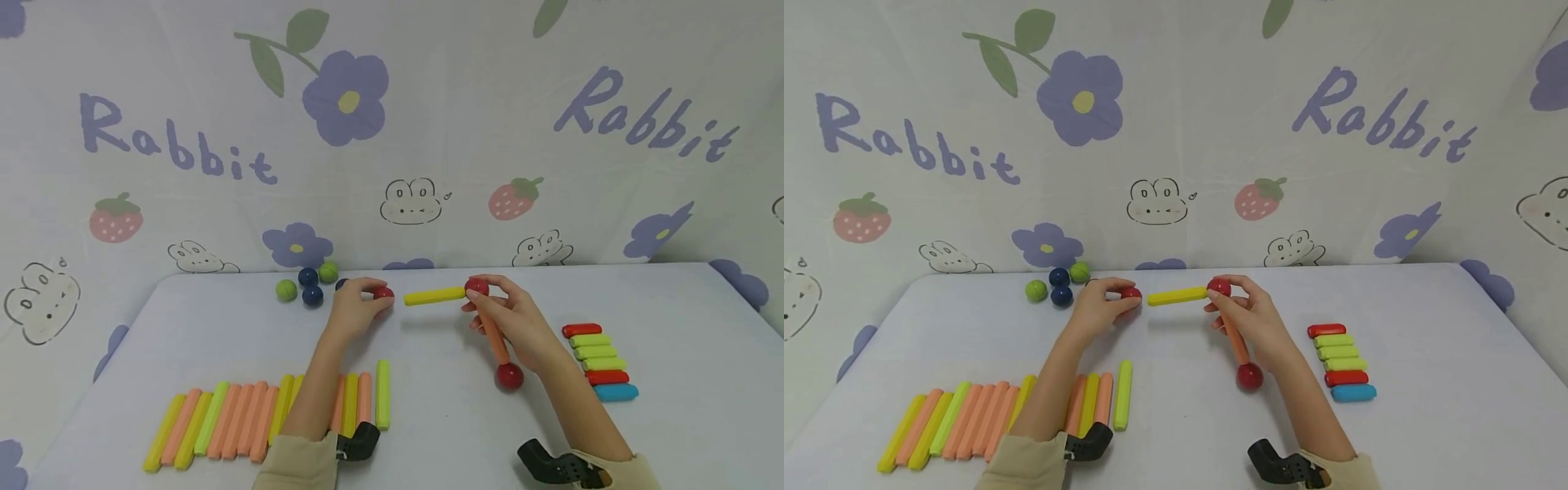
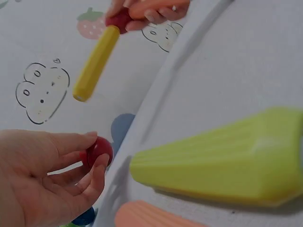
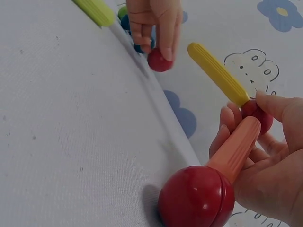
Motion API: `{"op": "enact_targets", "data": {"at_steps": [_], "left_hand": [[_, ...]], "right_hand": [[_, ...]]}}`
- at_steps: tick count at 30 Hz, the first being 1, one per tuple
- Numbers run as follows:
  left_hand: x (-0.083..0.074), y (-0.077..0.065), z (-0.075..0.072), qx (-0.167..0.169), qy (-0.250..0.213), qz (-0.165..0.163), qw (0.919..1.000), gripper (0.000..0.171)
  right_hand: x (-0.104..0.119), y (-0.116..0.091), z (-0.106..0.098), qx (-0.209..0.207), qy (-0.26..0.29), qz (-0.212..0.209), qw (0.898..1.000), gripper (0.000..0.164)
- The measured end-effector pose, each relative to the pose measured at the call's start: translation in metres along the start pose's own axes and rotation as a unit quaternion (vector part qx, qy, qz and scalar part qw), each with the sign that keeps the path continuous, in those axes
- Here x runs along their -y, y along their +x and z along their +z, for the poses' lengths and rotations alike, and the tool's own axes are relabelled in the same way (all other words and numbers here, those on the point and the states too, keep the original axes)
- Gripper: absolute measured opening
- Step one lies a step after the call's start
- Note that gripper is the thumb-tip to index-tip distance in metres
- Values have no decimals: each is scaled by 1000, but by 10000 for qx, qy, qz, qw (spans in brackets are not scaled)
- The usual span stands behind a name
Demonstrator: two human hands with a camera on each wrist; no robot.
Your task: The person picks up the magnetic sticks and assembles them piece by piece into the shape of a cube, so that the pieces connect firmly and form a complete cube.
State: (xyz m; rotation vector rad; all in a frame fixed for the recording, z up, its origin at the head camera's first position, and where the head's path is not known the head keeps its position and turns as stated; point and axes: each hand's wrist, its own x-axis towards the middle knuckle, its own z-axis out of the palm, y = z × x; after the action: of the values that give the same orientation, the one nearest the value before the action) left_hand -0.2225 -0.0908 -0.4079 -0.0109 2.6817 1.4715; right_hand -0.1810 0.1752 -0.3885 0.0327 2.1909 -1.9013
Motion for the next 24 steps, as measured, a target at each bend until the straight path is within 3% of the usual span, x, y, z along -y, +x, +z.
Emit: {"op": "enact_targets", "data": {"at_steps": [4,10,19,24], "left_hand": [[-7,-9,0,300,-721,-89,9969,38],[-14,-21,0,586,-1749,-222,9826,36],[-19,-27,-6,697,-2063,-285,9756,34],[-20,-27,-8,731,-2081,-216,9751,36]], "right_hand": [[1,0,1,-79,38,75,9999,55],[1,1,2,-174,68,102,9998,55],[2,1,3,-241,112,213,9994,57],[0,2,2,-234,-271,114,9993,55]]}}
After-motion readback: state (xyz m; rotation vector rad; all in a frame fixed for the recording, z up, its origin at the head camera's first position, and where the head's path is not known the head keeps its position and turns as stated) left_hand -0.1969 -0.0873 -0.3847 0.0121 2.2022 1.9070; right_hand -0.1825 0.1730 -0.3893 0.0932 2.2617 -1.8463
